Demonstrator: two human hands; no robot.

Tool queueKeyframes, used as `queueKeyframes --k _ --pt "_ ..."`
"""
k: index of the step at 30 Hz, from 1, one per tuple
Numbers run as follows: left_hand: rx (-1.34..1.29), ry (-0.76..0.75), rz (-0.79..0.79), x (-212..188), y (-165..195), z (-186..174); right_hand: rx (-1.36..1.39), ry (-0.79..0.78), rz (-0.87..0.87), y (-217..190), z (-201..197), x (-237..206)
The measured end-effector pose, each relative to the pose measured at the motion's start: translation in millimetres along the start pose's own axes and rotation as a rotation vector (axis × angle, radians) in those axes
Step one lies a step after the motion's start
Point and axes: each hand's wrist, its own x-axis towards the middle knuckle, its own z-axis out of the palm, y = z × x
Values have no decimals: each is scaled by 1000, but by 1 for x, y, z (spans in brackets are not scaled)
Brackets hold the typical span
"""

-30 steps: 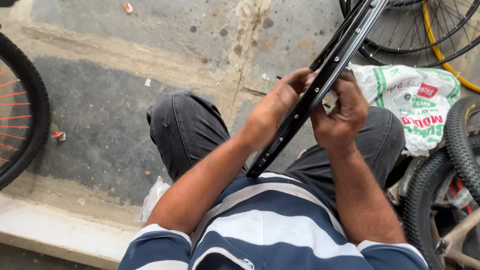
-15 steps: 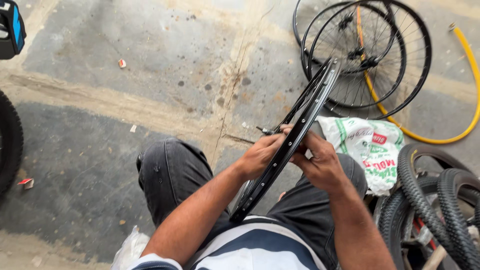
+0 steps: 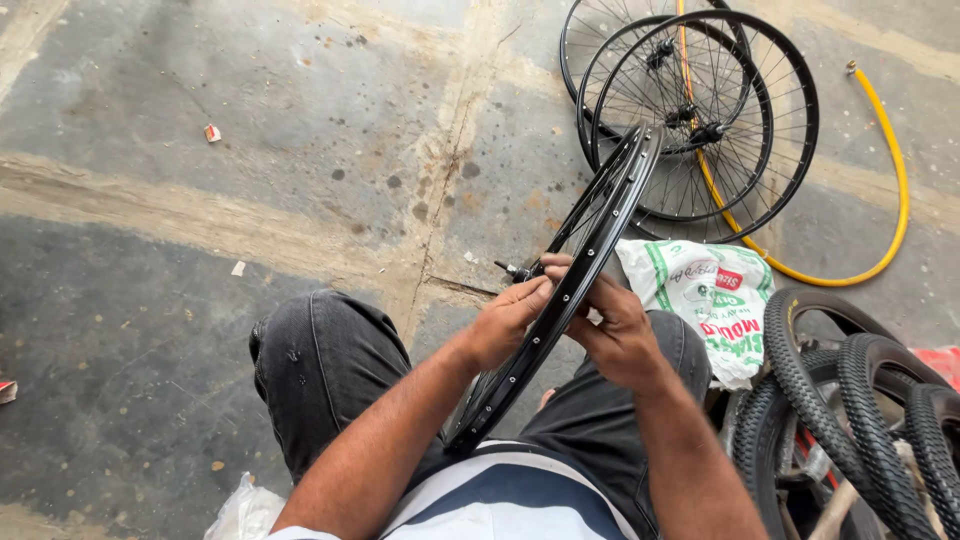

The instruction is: The person sits on the floor holding a bicycle wheel rim across their lap and works around the rim with a small spoke wrench, turning spoke nipples and checking the rim by hand. They rotate the wheel and continue working around the spokes, with other bicycle wheels and tires piled nearby.

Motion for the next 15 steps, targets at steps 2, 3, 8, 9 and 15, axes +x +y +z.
queueKeyframes --k 2,3,8,9,15 --pt "1 105 49 0 -1 6 -123 205 -106 13 17 -1" --pt "-17 157 3 -2 -2 7 -129 302 -158 20 26 -2" --pt "78 164 -8 -15 -1 0 -139 428 -144 32 40 -8" --pt "42 135 4 -15 -2 -1 -54 337 -119 28 34 -8" --pt "-74 40 -44 2 -7 -4 -17 -133 7 -3 -9 4"
